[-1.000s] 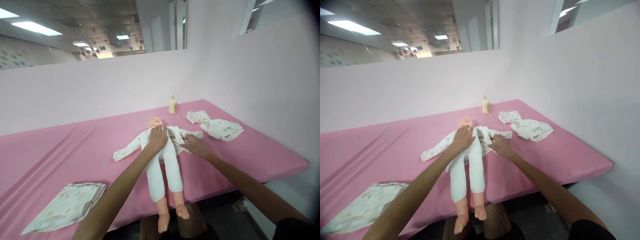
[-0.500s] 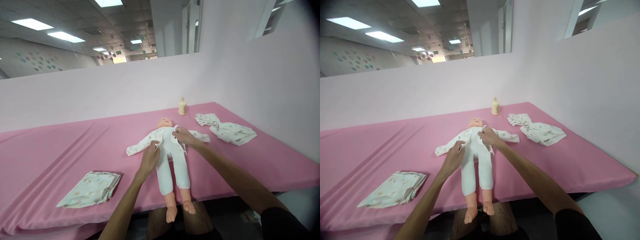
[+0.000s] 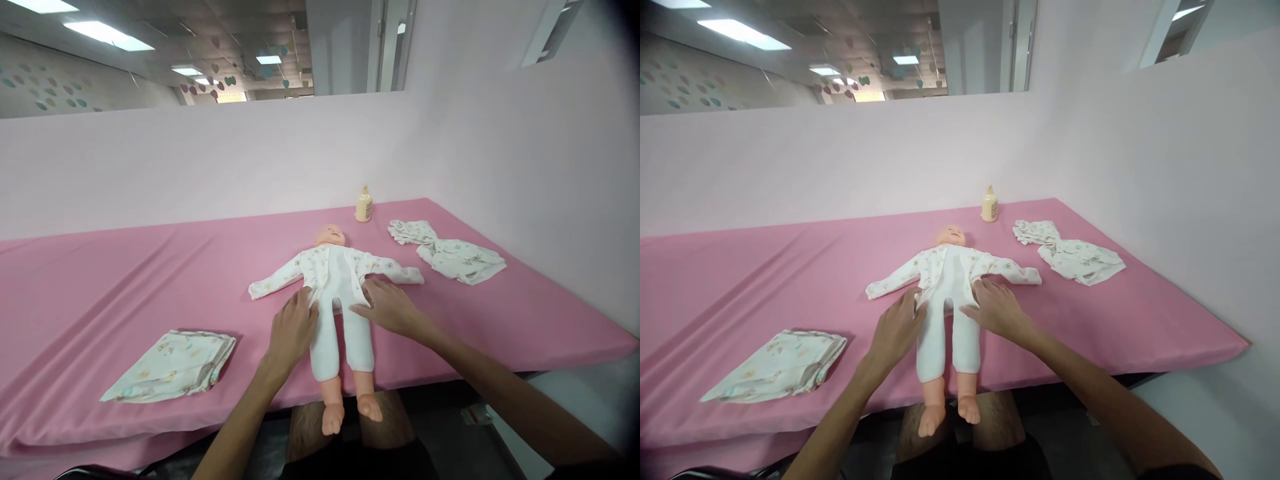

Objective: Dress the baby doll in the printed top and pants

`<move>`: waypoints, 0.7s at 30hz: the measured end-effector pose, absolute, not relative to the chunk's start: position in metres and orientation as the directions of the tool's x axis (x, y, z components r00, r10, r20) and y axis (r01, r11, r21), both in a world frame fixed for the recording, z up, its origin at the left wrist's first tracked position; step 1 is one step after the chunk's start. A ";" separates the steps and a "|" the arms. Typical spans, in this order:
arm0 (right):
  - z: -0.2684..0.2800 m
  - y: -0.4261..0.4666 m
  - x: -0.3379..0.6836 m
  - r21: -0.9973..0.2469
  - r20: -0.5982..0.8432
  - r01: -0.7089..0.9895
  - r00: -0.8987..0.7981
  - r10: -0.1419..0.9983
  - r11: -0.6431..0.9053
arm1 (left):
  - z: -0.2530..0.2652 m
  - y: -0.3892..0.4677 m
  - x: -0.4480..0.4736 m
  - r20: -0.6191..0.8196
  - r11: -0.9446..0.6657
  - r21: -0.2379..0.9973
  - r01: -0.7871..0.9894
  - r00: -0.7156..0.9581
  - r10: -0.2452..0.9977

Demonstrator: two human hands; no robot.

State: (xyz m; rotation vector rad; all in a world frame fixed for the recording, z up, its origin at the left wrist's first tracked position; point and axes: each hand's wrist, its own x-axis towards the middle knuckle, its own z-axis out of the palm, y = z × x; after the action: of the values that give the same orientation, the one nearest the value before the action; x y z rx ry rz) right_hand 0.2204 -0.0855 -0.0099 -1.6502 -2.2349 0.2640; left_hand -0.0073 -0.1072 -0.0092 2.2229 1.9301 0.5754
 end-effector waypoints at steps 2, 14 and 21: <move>-0.019 -0.091 0.226 -0.382 0.218 0.866 -0.254 0.942 0.322 | -0.012 -0.111 -0.011 0.183 -0.138 0.383 0.913 0.071 0.981; 0.058 -0.069 0.186 -0.991 -0.008 -0.126 -0.255 0.967 -0.041 | -0.035 -0.087 0.002 0.633 -0.529 0.432 0.730 0.172 0.755; 0.009 -0.081 0.226 -0.892 0.214 0.357 -0.205 0.955 0.277 | -0.037 -0.093 -0.010 0.495 -0.390 0.547 0.741 0.089 0.865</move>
State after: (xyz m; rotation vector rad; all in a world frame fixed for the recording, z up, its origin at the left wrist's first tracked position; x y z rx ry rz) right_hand 0.2260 -0.0812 0.0094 -1.2050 -1.7258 0.9170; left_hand -0.0101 -0.0929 -0.0373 2.1971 1.6372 1.1836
